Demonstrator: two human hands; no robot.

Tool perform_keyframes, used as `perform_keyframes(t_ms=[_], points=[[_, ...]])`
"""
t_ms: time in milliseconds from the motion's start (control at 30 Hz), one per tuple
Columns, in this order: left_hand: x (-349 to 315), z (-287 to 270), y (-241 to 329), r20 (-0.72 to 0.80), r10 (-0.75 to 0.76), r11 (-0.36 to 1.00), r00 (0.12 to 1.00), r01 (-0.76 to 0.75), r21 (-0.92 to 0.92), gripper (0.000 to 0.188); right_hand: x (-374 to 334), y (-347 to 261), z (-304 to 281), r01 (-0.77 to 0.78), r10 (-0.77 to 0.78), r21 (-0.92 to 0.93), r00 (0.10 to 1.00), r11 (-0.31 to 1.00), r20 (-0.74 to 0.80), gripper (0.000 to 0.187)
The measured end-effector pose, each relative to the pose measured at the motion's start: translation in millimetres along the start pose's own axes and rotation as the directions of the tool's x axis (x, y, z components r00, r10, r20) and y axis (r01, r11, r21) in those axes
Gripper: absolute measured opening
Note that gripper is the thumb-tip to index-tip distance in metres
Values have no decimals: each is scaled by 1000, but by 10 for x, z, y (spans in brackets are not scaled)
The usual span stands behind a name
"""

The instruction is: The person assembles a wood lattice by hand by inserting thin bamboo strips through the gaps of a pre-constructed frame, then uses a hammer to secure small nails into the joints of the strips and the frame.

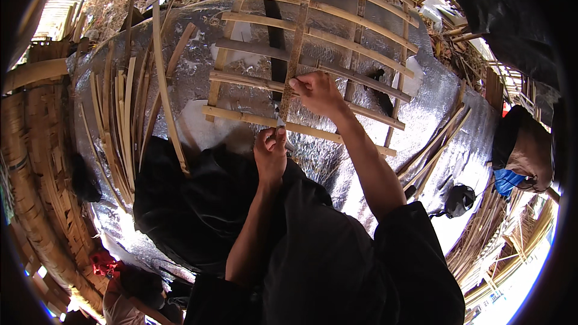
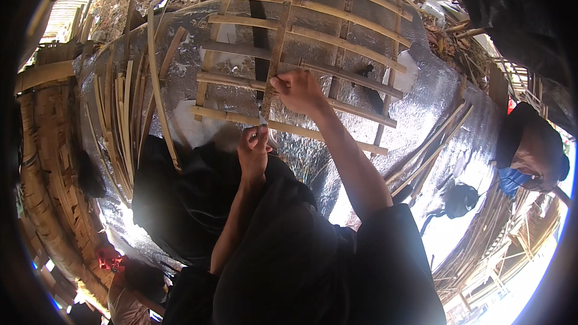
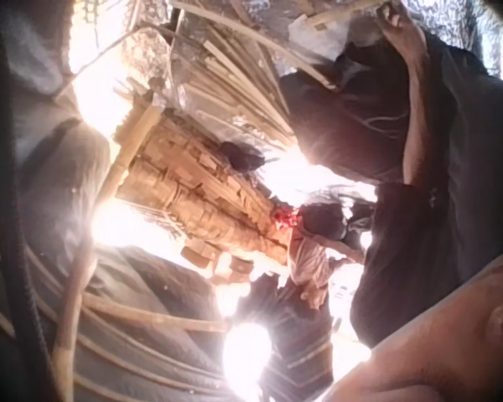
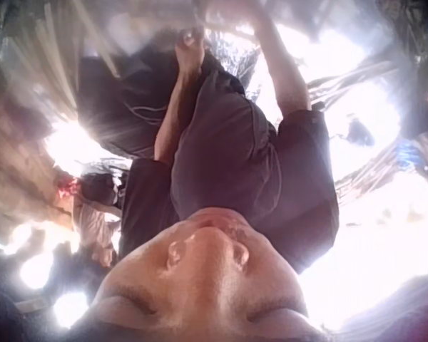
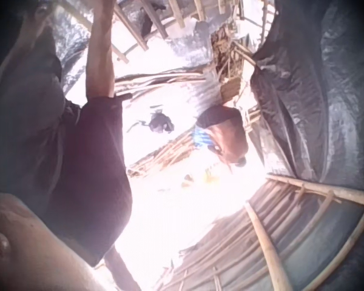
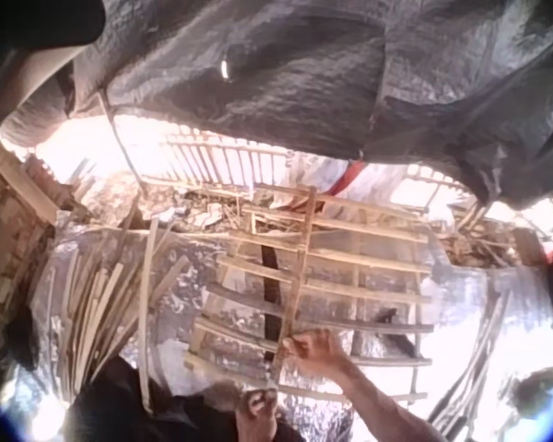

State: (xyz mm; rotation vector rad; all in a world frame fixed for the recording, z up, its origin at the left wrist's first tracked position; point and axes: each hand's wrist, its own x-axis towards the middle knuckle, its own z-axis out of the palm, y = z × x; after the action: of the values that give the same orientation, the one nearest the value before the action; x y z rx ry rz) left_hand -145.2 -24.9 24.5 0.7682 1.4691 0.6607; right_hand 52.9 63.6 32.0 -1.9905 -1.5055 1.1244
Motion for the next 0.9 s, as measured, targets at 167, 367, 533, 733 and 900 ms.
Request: perform_keyframes(t_ms=[167, 367, 533, 733, 900], points=[[24, -40, 91, -24, 24, 980, 999, -19, 199, 51, 48, -26, -55, -94, 92, 10, 987, 996, 131, 37], [-62, 47, 256, -72, 671, 624, 738, -509, 593, 34, 53, -29, -53, -127, 118, 56, 984, 990, 135, 37], [78, 63, 31, 48, 866, 347, 497, -668, 658, 36, 35, -143, -75, -118, 108, 111, 990, 987, 88, 33], [81, 86, -1, 51, 847, 373, 529, -660, 652, 36, -172, -62, -126, 67, -59, 19, 955, 998, -289, 24], [108, 76, -85, 43, 860, 379, 509, -691, 616, 38, -931, 1010, -1101, -94, 56, -5, 638, 996, -768, 16]])
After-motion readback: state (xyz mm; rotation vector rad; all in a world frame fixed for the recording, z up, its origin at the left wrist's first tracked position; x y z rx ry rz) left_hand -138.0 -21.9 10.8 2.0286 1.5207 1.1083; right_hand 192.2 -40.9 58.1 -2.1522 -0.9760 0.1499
